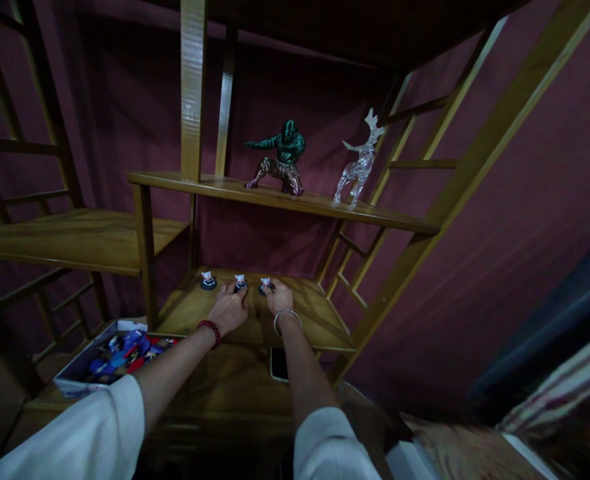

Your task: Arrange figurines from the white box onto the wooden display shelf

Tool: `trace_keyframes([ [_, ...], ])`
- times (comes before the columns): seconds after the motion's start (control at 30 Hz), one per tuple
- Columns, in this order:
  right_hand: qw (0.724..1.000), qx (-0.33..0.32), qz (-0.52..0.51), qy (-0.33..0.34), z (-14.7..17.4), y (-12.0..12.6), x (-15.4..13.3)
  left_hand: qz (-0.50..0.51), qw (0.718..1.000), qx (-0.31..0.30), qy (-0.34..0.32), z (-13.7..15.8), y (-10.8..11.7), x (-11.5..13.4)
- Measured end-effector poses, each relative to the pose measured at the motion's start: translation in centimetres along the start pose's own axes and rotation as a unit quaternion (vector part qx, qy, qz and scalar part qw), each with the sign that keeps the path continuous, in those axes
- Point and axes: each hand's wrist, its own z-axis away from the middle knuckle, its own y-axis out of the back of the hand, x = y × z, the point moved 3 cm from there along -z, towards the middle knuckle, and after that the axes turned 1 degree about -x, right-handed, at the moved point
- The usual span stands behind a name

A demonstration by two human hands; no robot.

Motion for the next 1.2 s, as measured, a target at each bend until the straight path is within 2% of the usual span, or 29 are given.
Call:
trace_keyframes([
  [0.3, 0.998, -0.004, 0.062, 0.004, 0.27, 0.08, -0.31, -0.005, 1.0, -0.004, 0.0, 0.1, 0.04, 0.03],
  [0.63, 0.997, -0.004, 0.082, 0.004, 0.42, 0.01, -0.26, -0.022, 1.0, -0.01, 0.005, 0.12, 0.28, 0.0],
  [1.0, 0.999, -0.02, 0.024, -0.009, 0.22, -0.31, 0.23, -0.006, 1.0, 0.016, 0.008, 0.01, 0.0, -0.34],
  [1.2, 0.999, -0.029, 0.026, -0.012, 0.17, -0.43, 0.37, -0.003, 1.0, 0.007, 0.005, 0.01, 0.06, -0.31],
])
